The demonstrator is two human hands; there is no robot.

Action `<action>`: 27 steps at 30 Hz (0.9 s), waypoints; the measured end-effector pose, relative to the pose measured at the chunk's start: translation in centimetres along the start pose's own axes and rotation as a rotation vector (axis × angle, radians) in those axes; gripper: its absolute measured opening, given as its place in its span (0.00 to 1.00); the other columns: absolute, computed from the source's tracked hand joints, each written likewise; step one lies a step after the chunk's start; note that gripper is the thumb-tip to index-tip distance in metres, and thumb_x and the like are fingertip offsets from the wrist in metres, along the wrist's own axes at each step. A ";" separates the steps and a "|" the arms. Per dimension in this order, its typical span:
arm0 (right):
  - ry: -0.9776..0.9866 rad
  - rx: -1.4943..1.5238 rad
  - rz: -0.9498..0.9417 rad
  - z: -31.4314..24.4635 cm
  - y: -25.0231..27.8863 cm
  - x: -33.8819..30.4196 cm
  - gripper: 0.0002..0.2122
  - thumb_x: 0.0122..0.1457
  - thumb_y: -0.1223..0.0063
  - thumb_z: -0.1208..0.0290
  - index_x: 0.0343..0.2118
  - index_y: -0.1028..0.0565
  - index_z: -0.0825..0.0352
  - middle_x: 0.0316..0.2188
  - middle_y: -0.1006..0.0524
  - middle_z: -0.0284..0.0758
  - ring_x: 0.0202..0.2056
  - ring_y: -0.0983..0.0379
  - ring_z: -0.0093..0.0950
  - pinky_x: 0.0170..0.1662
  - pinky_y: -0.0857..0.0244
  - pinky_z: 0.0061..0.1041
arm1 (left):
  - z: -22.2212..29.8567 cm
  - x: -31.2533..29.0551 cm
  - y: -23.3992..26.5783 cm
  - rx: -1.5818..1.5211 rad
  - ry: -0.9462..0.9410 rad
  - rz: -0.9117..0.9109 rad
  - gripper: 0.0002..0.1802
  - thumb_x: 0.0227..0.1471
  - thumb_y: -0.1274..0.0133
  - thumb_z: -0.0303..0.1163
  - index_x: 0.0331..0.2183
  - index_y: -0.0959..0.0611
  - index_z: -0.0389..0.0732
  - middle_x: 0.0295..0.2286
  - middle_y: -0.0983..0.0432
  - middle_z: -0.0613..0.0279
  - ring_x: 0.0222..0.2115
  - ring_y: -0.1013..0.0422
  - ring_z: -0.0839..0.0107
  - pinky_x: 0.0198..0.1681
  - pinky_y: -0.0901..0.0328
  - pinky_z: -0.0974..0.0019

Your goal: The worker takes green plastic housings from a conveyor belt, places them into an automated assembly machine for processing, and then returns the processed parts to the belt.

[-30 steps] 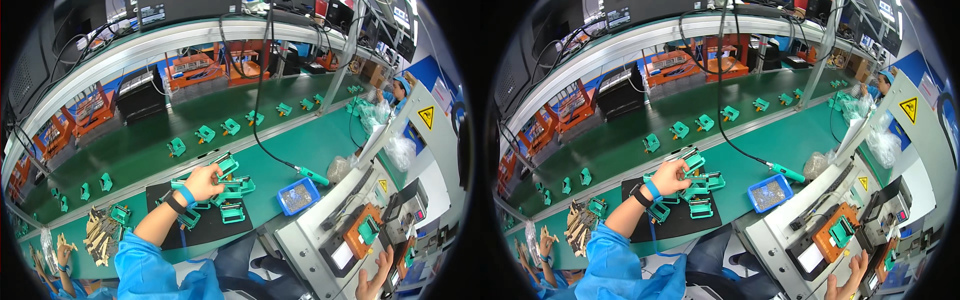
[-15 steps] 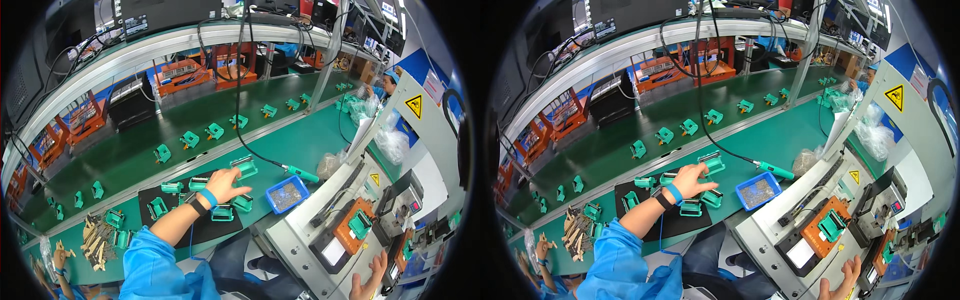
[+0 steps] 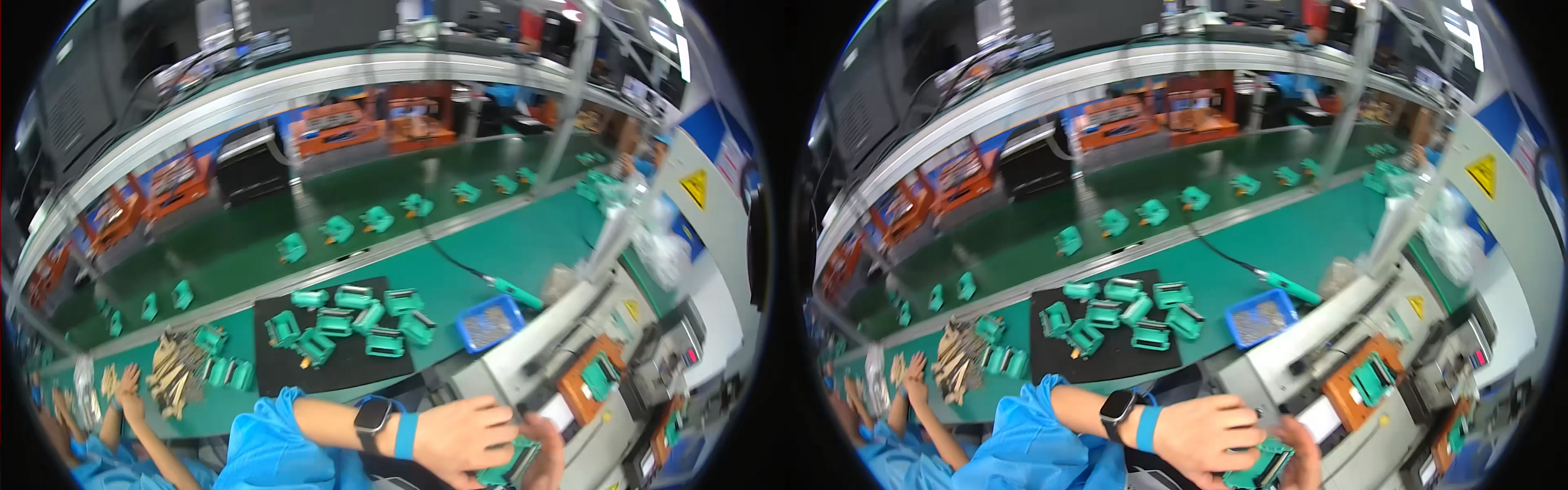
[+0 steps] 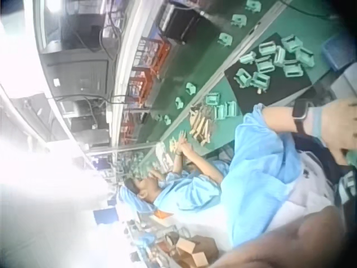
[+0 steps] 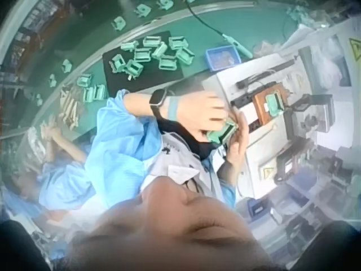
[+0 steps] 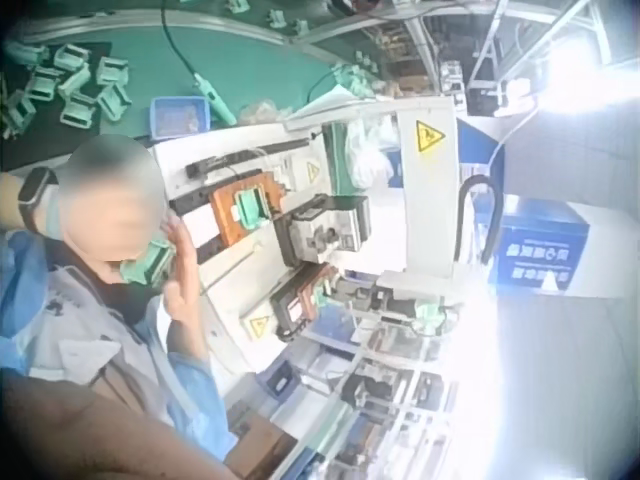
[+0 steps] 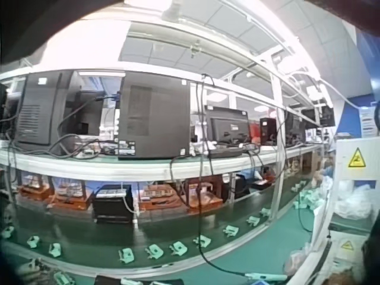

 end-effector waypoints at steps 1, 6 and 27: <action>-0.104 -0.101 -0.029 0.0 0.9 -0.5 0.35 0.59 0.47 0.48 0.57 0.38 0.76 0.54 0.32 0.47 0.52 0.33 0.35 0.55 0.40 0.32 | 0.6 0.8 -0.7 -0.028 -0.048 0.042 0.17 0.35 0.42 0.45 0.27 0.24 0.45 0.29 0.32 0.61 0.31 0.33 0.62 0.32 0.38 0.60; -0.174 -0.052 0.139 -0.7 5.4 -5.0 0.24 0.55 0.44 0.69 0.53 0.34 0.72 0.48 0.26 0.46 0.42 0.26 0.30 0.42 0.33 0.25 | 2.4 4.9 -3.7 -0.044 -0.235 0.125 0.17 0.42 0.39 0.46 0.31 0.20 0.46 0.39 0.26 0.61 0.33 0.33 0.64 0.31 0.35 0.64; 0.311 -0.891 1.196 -9.1 18.4 -27.2 0.15 0.61 0.58 0.80 0.52 0.32 0.74 0.33 0.25 0.38 0.32 0.29 0.22 0.37 0.34 0.20 | 5.3 24.4 -28.6 -0.580 0.262 -0.290 0.13 0.46 0.42 0.35 0.23 0.22 0.34 0.13 0.30 0.58 0.14 0.34 0.63 0.22 0.36 0.64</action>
Point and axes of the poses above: each hand's wrist, its own x-axis towards the middle knuckle, its own y-axis out of the back of the hand, z = x × y, the point moved 4 cm from there along x, towards the middle knuckle
